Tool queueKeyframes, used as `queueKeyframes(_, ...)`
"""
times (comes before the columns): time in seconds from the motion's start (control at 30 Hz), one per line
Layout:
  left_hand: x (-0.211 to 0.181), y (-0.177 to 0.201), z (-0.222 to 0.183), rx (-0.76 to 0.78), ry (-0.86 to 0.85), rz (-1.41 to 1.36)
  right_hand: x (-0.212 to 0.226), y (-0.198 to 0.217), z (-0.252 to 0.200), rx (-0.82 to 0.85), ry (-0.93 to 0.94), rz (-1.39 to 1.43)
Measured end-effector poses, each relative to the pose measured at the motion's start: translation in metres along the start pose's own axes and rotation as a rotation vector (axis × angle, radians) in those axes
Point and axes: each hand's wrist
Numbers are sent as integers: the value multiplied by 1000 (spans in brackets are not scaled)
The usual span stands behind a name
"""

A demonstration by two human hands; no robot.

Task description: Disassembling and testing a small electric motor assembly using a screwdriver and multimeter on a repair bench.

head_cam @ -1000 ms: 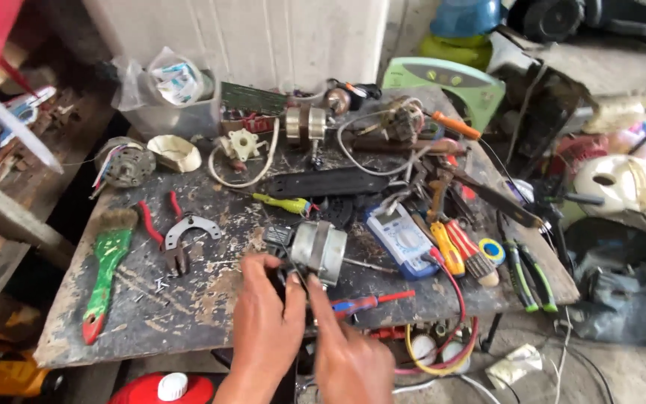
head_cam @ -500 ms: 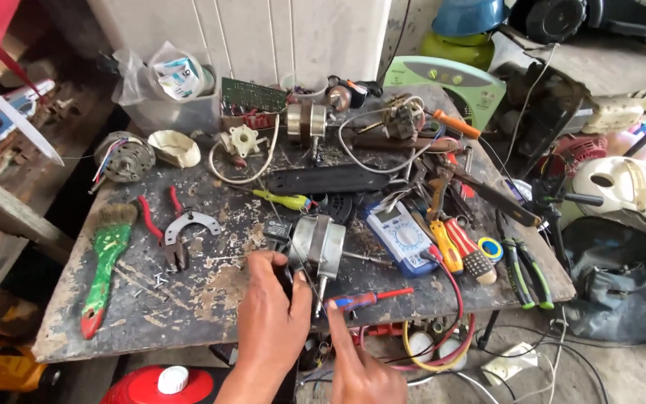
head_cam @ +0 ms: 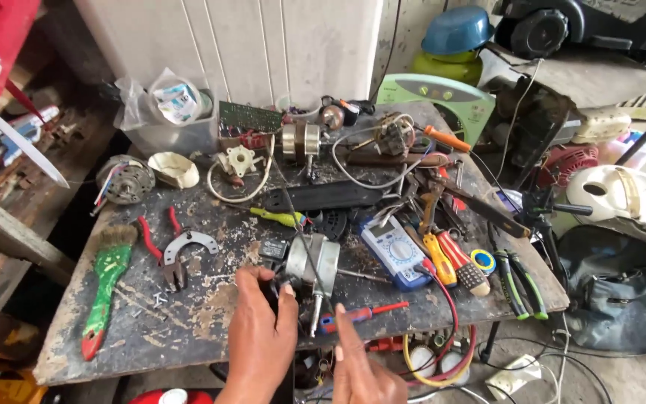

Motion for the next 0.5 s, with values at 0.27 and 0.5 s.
queueKeyframes(0.27, -6, 1, 1, -14, 111, 65, -19, -26, -17, 230, -289, 91)
queueKeyframes(0.5, -6, 1, 4, -51, 90, 74, -27, -37, -17, 438, -471, 127)
Point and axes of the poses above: each hand's wrist, its own z-axis towards the middle knuckle, its own y-axis out of the back of the hand, x = y × z, and after that the axes turned 15 degrees about x, right-handed
